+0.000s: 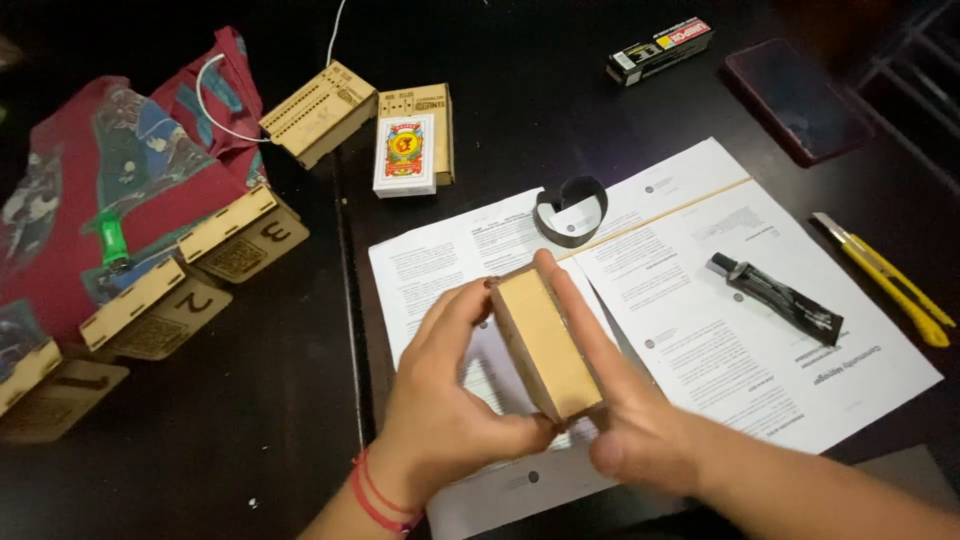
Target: Assembling a small laser-cut wooden box by applying glue to the edges and joining the pieces together according to instructions.
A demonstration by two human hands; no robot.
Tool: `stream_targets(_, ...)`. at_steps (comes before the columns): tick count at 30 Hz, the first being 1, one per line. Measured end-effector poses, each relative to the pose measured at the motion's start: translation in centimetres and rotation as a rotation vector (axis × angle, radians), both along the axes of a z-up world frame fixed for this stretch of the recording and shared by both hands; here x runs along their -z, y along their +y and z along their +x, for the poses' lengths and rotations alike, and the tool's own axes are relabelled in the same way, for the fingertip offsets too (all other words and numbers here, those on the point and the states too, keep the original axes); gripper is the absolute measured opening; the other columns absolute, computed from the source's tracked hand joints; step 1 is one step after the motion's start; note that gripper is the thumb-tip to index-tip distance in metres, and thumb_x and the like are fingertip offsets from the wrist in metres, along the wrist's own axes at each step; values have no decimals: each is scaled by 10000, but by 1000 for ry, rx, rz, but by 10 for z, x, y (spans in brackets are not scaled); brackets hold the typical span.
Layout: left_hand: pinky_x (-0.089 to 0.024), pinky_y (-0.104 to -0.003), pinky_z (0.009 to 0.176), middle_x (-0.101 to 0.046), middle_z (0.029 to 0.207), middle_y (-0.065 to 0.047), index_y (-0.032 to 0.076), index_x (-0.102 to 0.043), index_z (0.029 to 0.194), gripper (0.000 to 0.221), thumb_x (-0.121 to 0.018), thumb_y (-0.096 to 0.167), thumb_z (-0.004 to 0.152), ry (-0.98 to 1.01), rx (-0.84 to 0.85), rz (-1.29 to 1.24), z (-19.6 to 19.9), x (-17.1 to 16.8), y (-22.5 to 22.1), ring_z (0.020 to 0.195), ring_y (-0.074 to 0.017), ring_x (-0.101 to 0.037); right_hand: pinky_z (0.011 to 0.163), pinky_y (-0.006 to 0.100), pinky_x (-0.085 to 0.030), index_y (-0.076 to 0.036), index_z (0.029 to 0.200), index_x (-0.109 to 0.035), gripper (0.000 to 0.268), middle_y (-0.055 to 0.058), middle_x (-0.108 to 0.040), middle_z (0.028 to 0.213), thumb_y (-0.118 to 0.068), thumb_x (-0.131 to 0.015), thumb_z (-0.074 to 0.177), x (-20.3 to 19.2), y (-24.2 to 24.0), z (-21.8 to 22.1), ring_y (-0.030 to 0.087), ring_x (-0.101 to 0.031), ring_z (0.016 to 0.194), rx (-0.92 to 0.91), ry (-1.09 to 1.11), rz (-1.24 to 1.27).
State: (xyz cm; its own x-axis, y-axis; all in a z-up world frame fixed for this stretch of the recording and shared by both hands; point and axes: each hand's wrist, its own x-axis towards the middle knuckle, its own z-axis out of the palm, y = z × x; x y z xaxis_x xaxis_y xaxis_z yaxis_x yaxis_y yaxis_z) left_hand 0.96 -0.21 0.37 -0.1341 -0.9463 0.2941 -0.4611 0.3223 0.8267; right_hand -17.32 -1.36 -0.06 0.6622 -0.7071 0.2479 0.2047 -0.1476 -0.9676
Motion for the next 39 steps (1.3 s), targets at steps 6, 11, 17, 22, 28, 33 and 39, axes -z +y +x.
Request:
stream_targets(6,-511,-288,939,-627,1251,-31,74,-558,1296,931,-818,273,424,-64,-6,-79,-9,3,5,1158,-174,-621,1316,516,-105,-48,1554,108,1174,154,-35,1672,-792,-585,967,23,8,4,326,-90,1596,35,-147,-129)
stream_targets(11,-516,-282,948,-632,1257,-59,42,-546,1287,930,-847,307,447,-100,-9,-166,-13,8,3,1163,-190,-631,1310,489,-130,-5,1559,63,1218,151,-118,1652,-729,-650,888,24,5,0,298,-170,1571,87,-139,-158)
stream_targets(17,-569,-285,763,-632,1216,-10,85,-561,1268,946,-823,353,400,-162,-68,-165,-21,8,6,1092,-149,-655,1293,489,-135,-15,1557,11,1206,165,-76,1658,-699,-678,842,30,10,-7,303,-130,1572,141,-106,-158)
stream_targets(22,-576,-314,822,-640,1184,-65,41,-552,1248,858,-841,410,530,-211,-92,-301,-22,7,6,1078,-195,-672,1296,519,-142,-47,1562,-59,1135,190,26,1684,-648,-695,839,30,12,-7,334,-60,1593,186,-98,-194)
stream_targets(28,-578,-397,893,-665,1204,-150,-11,-541,1261,748,-795,310,636,-303,-218,-527,-21,21,2,1076,-297,-689,1111,301,-431,17,1466,-390,1003,167,-519,1487,-342,-844,646,15,13,4,207,-523,1357,499,58,-208)
stream_targets(33,-554,-413,840,-652,1142,-140,8,-516,1282,560,-654,317,836,-400,-264,-580,-29,21,2,988,-292,-659,916,206,-533,-52,1350,-581,635,51,-694,1287,-240,-755,769,21,14,6,85,-668,1079,752,187,-210)
stream_targets(39,-522,-425,870,-654,1181,-113,9,-515,1279,553,-603,392,889,-412,-258,-542,-31,24,2,1012,-288,-647,917,210,-534,-52,1349,-581,646,64,-696,1284,-288,-761,776,26,13,9,93,-671,1086,764,164,-175)
